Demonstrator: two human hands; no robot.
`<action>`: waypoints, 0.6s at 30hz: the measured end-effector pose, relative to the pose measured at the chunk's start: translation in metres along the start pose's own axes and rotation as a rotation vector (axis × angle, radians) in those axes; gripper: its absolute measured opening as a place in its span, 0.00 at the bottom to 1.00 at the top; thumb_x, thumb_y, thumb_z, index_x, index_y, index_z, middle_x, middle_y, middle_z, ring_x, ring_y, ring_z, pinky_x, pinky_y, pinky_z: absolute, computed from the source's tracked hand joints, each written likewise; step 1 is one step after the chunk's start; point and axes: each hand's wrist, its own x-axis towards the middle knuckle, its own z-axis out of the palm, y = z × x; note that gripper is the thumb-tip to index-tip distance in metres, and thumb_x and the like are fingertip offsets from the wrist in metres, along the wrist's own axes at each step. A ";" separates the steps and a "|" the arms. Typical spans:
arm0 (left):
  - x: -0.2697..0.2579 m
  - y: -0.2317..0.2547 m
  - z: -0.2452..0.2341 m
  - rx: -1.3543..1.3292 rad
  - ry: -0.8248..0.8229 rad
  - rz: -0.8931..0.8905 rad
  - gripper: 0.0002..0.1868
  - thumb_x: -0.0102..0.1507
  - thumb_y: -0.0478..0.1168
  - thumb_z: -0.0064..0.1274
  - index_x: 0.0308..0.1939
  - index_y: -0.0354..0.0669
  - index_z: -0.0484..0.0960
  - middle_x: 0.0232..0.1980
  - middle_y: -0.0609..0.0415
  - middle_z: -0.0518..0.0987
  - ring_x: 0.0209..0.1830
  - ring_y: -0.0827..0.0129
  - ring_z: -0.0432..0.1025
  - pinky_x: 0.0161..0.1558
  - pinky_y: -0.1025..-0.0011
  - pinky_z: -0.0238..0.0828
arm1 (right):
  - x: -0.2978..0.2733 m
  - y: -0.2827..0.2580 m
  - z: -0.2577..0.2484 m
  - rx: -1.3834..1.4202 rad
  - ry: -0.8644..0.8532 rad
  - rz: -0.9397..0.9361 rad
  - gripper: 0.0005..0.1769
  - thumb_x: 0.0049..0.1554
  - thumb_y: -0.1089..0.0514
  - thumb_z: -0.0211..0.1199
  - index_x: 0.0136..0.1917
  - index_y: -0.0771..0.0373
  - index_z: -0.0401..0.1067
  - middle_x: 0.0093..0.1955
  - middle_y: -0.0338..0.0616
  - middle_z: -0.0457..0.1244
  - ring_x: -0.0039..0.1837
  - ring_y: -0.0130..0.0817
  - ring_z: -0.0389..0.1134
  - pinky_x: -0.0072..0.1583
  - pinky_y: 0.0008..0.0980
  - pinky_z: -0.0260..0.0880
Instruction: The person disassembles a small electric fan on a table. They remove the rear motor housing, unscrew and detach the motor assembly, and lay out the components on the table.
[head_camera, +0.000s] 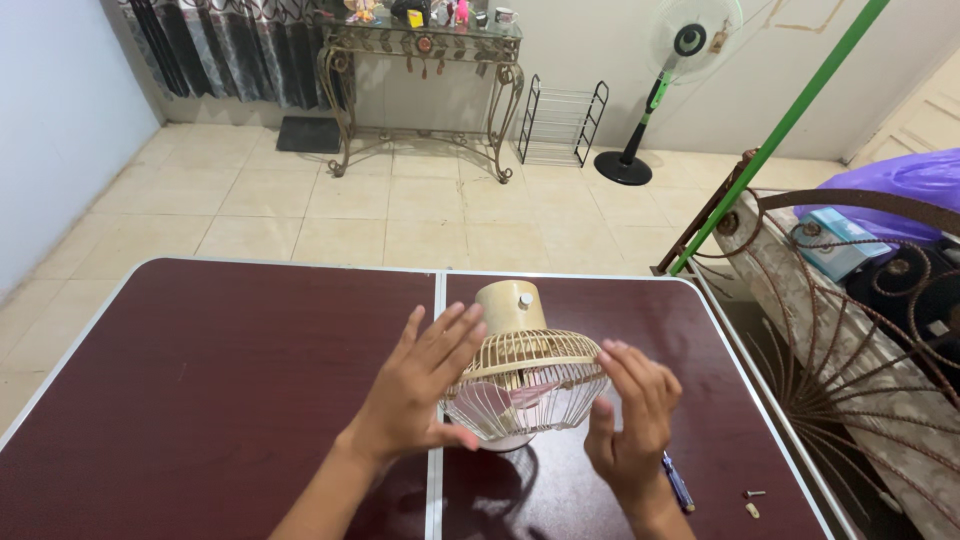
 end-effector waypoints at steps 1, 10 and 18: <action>0.005 -0.003 -0.001 -0.004 -0.029 -0.023 0.54 0.62 0.77 0.22 0.78 0.42 0.62 0.81 0.48 0.62 0.83 0.55 0.53 0.81 0.46 0.38 | 0.008 0.003 0.001 -0.012 -0.005 -0.018 0.18 0.67 0.55 0.53 0.65 0.67 0.71 0.66 0.50 0.68 0.72 0.39 0.66 0.74 0.41 0.58; 0.043 -0.033 -0.017 0.231 -0.093 -0.126 0.29 0.68 0.46 0.45 0.72 0.42 0.68 0.78 0.50 0.65 0.78 0.54 0.56 0.74 0.45 0.51 | 0.094 0.032 0.011 0.035 -0.253 -0.049 0.11 0.60 0.59 0.67 0.55 0.62 0.79 0.59 0.47 0.72 0.63 0.37 0.72 0.66 0.38 0.68; 0.053 -0.038 -0.010 0.294 -0.298 0.001 0.36 0.56 0.28 0.52 0.69 0.50 0.72 0.78 0.53 0.63 0.78 0.53 0.54 0.72 0.41 0.50 | 0.127 0.038 0.033 0.267 -0.671 0.037 0.16 0.52 0.57 0.72 0.53 0.64 0.80 0.50 0.47 0.73 0.48 0.39 0.75 0.52 0.34 0.75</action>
